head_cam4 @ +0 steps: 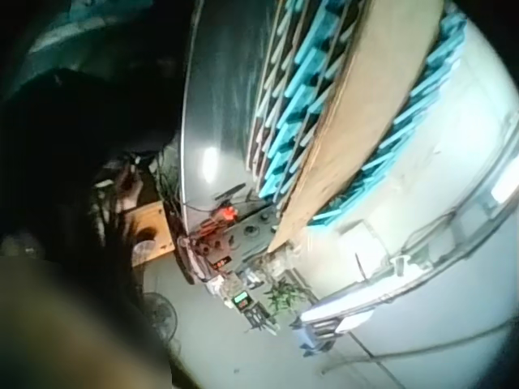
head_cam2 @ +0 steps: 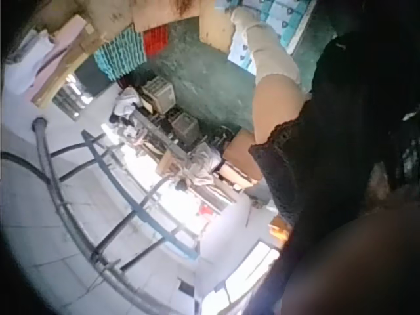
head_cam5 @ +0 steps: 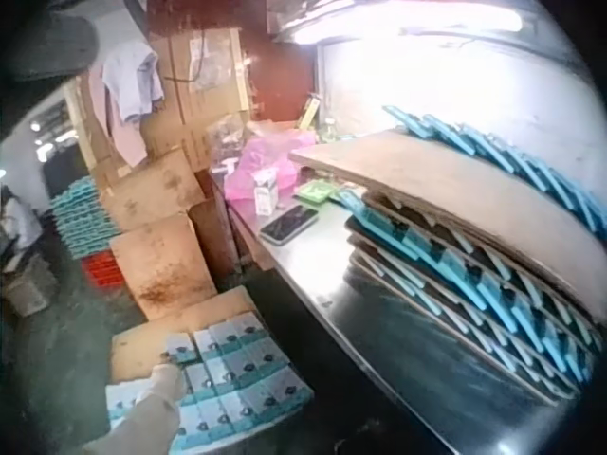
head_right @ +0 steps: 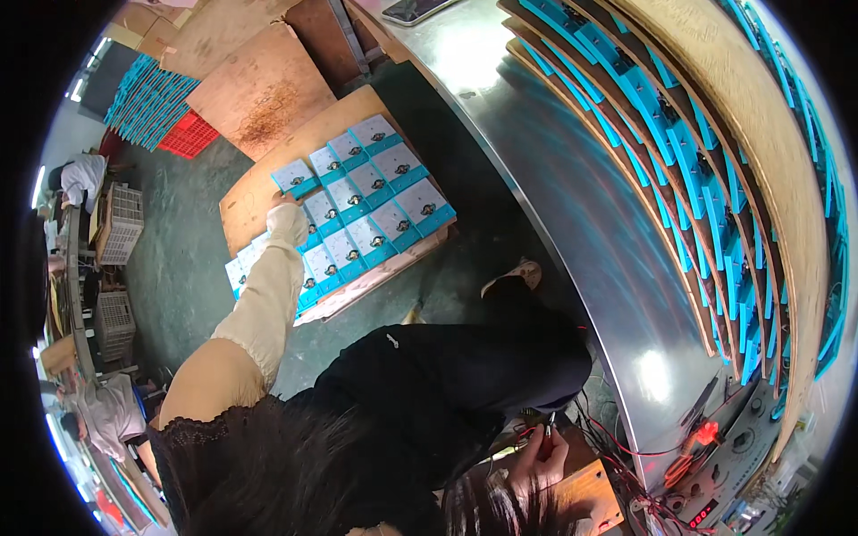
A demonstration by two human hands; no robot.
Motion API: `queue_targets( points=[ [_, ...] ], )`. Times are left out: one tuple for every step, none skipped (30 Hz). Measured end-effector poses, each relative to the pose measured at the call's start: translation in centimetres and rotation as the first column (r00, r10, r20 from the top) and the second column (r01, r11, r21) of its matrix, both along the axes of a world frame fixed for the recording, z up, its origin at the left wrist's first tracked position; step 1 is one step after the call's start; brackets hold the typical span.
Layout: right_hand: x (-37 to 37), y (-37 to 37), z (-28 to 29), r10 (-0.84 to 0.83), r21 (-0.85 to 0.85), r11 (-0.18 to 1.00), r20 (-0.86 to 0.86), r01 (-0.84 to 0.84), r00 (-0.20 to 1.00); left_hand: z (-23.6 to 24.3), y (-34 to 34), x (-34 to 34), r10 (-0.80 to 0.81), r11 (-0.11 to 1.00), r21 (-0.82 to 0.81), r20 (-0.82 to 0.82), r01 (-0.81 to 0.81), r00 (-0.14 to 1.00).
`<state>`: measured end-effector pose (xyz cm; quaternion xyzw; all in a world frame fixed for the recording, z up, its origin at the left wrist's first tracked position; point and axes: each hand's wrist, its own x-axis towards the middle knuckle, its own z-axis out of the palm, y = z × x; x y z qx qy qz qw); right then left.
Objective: Testing and calibrating analog ammeters using a testing jig, probes, and tweezers at a workbench.
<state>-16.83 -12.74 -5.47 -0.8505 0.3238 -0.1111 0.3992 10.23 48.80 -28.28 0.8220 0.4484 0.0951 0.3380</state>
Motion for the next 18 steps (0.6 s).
queue_targets(
  points=[
    [-0.2, -0.1, 0.0, 0.017, -0.033, 0.999, 0.0, -0.017, 1.0, 0.1, 0.2, 0.1, -0.05, 0.99, 0.124, -0.088, 0.061, 0.995],
    [-0.3, -0.1, 0.0, 0.0, 0.004, 1.0, -0.022, 0.0, 1.0, 0.3, 0.3, 0.2, -0.117, 0.956, 0.246, -0.169, 0.157, 0.979],
    [-0.3, 0.0, -0.1, -0.007, 0.015, 1.0, -0.019, 0.007, 1.0, 0.5, 0.4, 0.3, -0.132, 0.941, 0.271, -0.252, 0.201, 0.959],
    [-0.2, 0.1, -0.2, 0.006, 0.03, 1.0, -0.003, -0.006, 1.0, 0.8, 0.4, 0.2, -0.129, 0.956, 0.24, -0.18, 0.171, 0.975],
    [0.0, 0.3, -0.3, -0.019, 0.031, 0.999, -0.023, 0.02, 1.0, 1.0, 0.4, 0.1, -0.078, 0.99, 0.111, -0.112, 0.091, 0.991],
    [0.3, 0.6, -0.4, -0.024, 0.034, 0.999, -0.032, 0.025, 0.999, 1.0, 0.4, -0.2, -0.059, 0.998, -0.004, -0.018, 0.059, 0.998],
    [0.6, 1.0, -0.4, -0.037, 0.026, 0.999, -0.047, 0.038, 0.998, 0.9, 0.3, -0.3, -0.163, 0.963, 0.161, -0.284, 0.215, 0.945],
    [1.1, 1.4, -0.4, -0.012, 0.067, 0.998, -0.054, 0.016, 0.998, 0.8, 0.5, -0.7, -0.245, 0.851, 0.288, -0.519, 0.438, 0.819],
    [1.8, 2.1, -0.5, -0.011, 0.096, 0.995, -0.062, 0.017, 0.998, 0.4, 0.6, -0.7, -0.211, 0.639, 0.42, -0.71, 0.644, 0.672],
    [2.5, 2.7, -0.3, -0.1, 0.121, 0.986, -0.121, 0.114, 0.988, 0.2, 1.1, -0.7, -0.054, 0.742, 0.475, -0.661, 0.473, 0.748],
    [3.3, 3.8, -0.1, -0.023, 0.083, 0.996, 0.001, 0.022, 1.0, -0.4, 1.2, -0.5, 0.306, 0.416, 0.806, -0.559, 0.421, 0.77],
    [4.3, 4.8, 0.1, 0.04, 0.024, 0.999, 0.069, -0.042, 0.997, -0.6, 1.8, 0.2, 0.165, 0.559, 0.791, -0.401, 0.25, 0.901],
    [5.1, 5.4, 0.8, 0.185, -0.163, 0.971, 0.055, -0.174, 0.981, -0.8, 2.1, 0.4, 0.079, 0.02, 0.628, -0.777, 0.778, 0.625],
    [6.1, 5.8, 1.3, 0.326, -0.281, 0.915, 0.092, -0.289, 0.941, -0.8, 2.5, 1.4, -0.117, 0.059, 0.648, -0.751, 0.759, 0.65],
    [6.9, 6.4, 1.8, 0.393, -0.288, 0.894, 0.137, -0.343, 0.909, -0.8, 2.5, 1.9, -0.195, 0.099, 0.663, -0.718, 0.742, 0.668],
    [7.7, 6.7, 2.3, 0.453, -0.26, 0.876, 0.157, -0.405, 0.878, -0.6, 2.6, 2.7, -0.277, 0.321, 0.677, -0.601, 0.662, 0.75],
    [8.2, 6.9, 2.9, 0.468, -0.323, 0.859, 0.183, -0.397, 0.865, -0.3, 2.4, 3.2, -0.308, 0.57, 0.627, -0.437, 0.532, 0.845],
    [8.8, 6.9, 3.3, 0.502, -0.347, 0.837, 0.18, -0.423, 0.846, 0.0, 2.3, 3.9, -0.267, 0.749, 0.539, -0.287, 0.385, 0.92]
  ],
)
